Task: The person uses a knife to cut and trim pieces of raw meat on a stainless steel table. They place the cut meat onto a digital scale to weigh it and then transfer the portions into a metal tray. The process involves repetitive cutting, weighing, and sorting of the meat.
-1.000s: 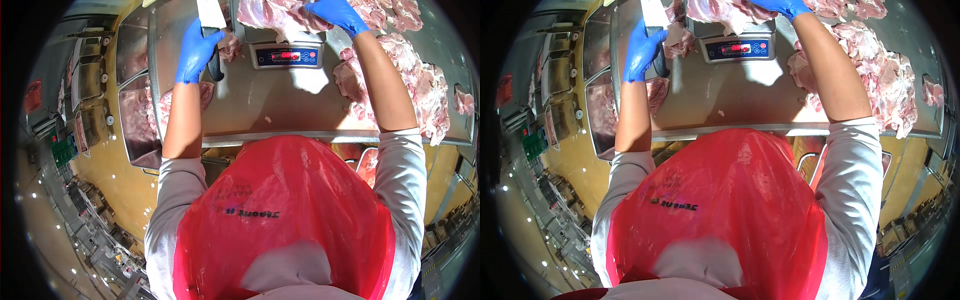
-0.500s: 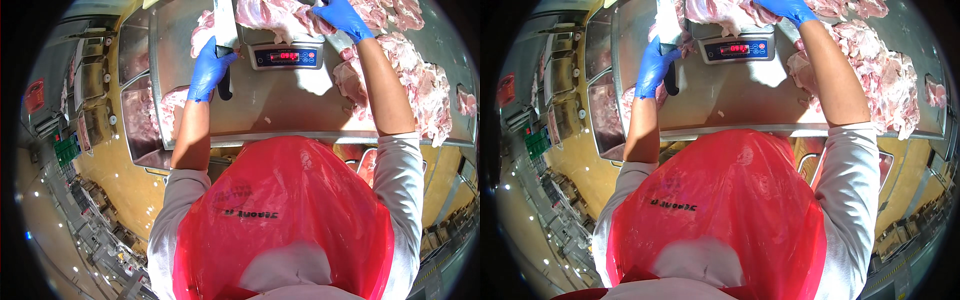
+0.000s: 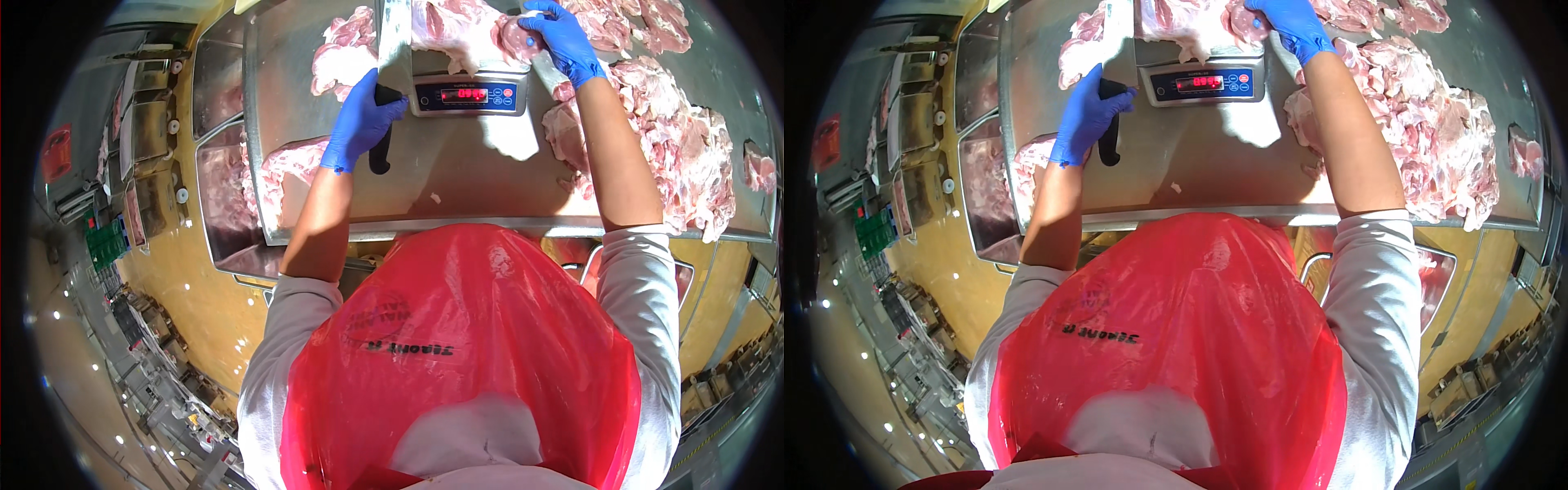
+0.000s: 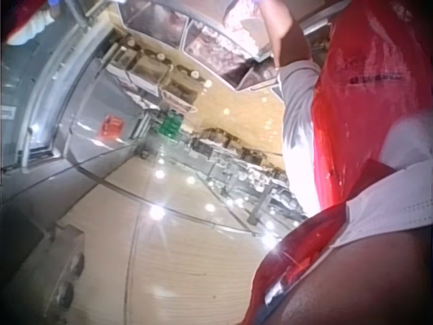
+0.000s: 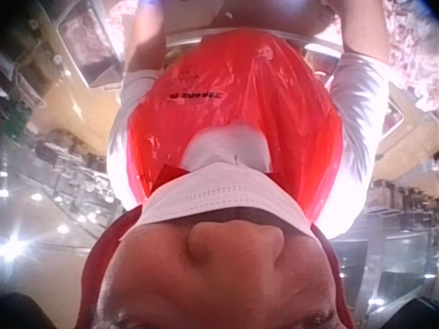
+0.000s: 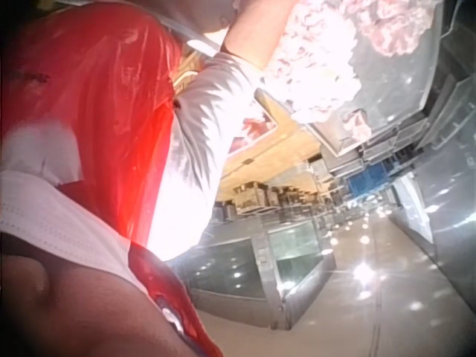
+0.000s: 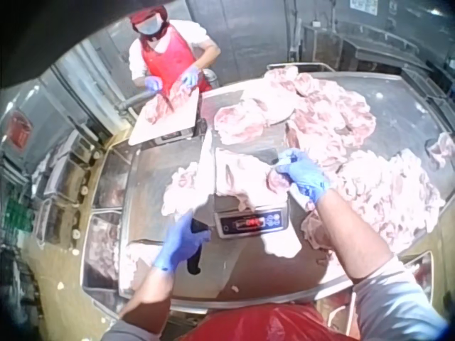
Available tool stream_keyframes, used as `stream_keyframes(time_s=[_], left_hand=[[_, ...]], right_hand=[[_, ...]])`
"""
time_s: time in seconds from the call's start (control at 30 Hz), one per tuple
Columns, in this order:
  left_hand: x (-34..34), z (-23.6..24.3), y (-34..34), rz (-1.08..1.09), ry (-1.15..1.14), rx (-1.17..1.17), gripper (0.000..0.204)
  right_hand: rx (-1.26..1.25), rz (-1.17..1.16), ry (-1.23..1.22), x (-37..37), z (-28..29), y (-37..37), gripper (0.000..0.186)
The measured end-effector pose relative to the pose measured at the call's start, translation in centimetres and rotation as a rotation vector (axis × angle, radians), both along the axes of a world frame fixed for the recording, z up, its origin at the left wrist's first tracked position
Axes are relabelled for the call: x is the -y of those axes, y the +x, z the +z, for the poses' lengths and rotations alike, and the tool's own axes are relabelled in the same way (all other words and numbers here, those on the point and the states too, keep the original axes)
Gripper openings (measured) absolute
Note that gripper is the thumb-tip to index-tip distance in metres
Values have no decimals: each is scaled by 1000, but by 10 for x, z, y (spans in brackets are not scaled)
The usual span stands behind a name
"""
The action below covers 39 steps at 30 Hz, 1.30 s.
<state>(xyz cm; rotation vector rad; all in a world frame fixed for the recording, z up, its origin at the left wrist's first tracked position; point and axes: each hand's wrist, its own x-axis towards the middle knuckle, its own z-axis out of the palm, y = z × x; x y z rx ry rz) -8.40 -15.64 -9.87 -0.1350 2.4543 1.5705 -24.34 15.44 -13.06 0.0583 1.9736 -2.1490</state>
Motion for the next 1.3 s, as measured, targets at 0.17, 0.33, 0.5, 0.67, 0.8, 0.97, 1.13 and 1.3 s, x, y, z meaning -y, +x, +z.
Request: stream_keyframes(time_s=[0.17, 0.33, 0.5, 0.67, 0.8, 0.97, 1.13, 1.3], left_hand=[[-1, -5, 1, -23, 13, -58, 32], [0, -6, -2, -10, 21, -77, 31], [2, -7, 6, -3, 25, -41, 31], [0, -10, 12, -15, -62, -74, 35], [-10, -8, 7, -31, 106, -5, 39], [-30, 1, 4, -70, -4, -46, 46], [-60, 12, -2, -223, -344, -347, 61], [-76, 2, -9, -455, -460, -271, 65]], right_hand=[[-20, 53, -184, 10, 11, 0, 26], [-44, 75, -104, -58, -38, -23, 22], [67, 49, 11, -64, -82, -13, 26], [-68, 65, 366, -34, -56, 2, 37], [-33, 222, 468, -33, -62, 0, 46], [-435, 24, 756, 15, -66, -3, 31], [-262, -24, 263, 8, -66, 4, 42], [-328, -166, 321, -6, -84, 17, 37]])
